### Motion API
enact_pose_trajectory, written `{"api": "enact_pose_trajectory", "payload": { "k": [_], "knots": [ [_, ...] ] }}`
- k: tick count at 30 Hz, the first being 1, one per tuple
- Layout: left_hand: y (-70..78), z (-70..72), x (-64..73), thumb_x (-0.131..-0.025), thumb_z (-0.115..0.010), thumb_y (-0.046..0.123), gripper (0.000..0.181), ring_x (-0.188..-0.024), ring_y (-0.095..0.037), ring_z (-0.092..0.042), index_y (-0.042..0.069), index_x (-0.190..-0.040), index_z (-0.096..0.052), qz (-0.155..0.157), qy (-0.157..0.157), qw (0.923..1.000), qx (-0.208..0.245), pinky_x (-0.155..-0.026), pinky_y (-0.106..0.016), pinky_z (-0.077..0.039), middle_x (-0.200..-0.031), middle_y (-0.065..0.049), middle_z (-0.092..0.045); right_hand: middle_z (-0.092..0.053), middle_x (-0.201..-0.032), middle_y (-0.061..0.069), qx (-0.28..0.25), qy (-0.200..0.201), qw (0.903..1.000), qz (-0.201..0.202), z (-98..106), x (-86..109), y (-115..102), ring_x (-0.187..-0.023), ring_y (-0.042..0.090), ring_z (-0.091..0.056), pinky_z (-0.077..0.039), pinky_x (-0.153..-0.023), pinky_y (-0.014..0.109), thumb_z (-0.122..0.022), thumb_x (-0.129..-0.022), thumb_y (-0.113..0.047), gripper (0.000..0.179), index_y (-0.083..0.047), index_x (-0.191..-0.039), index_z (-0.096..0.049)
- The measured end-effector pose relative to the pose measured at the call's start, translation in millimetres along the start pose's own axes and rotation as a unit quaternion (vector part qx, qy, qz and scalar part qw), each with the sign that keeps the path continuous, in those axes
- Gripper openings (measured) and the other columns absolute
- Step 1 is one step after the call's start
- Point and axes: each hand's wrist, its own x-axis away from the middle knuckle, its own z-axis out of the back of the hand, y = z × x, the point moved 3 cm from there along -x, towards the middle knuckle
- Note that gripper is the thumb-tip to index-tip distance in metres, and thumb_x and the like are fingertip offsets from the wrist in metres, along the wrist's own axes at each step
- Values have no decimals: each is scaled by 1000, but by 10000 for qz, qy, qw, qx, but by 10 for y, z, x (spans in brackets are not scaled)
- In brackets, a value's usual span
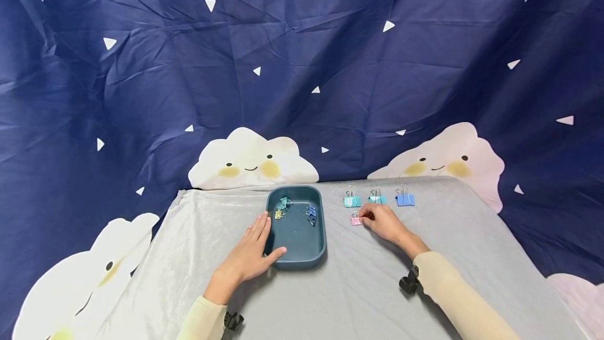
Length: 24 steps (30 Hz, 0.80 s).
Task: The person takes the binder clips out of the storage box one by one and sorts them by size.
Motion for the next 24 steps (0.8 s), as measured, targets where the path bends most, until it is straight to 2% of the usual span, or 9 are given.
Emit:
{"api": "enact_pose_trajectory", "payload": {
  "k": [11,17,24],
  "knots": [
    [1,0,2,-104,-50,69,101,-168,-31,-9,-1,-169,-17,28,-42,10000,-57,-137,-51,-17,-180,-14,-7,-74,-90,0,-150,12,9998,-134,3,8,2,-81,11,-67,-56,-71,28,-76,-95,-3,9,-10,-101,-74],
    [4,4,4,-104,-50,69,101,-168,-33,-12,-1,-169,-18,5,-13,10000,-56,-137,-51,-17,-180,-15,-8,-75,-94,2,-111,11,9998,-172,17,-9,-9,-87,15,-70,-60,-78,32,-76,-95,-3,12,-8,-106,-73],
    [-2,1,-2,-104,-52,67,100,-167,-35,-13,-1,-169,-18,-3,-31,10000,-23,-136,-52,-19,-180,-16,-10,-70,-91,3,84,406,9991,-30,101,-36,-74,-82,14,-65,-57,-74,33,-75,-94,-2,13,-3,-106,-73]
  ]
}}
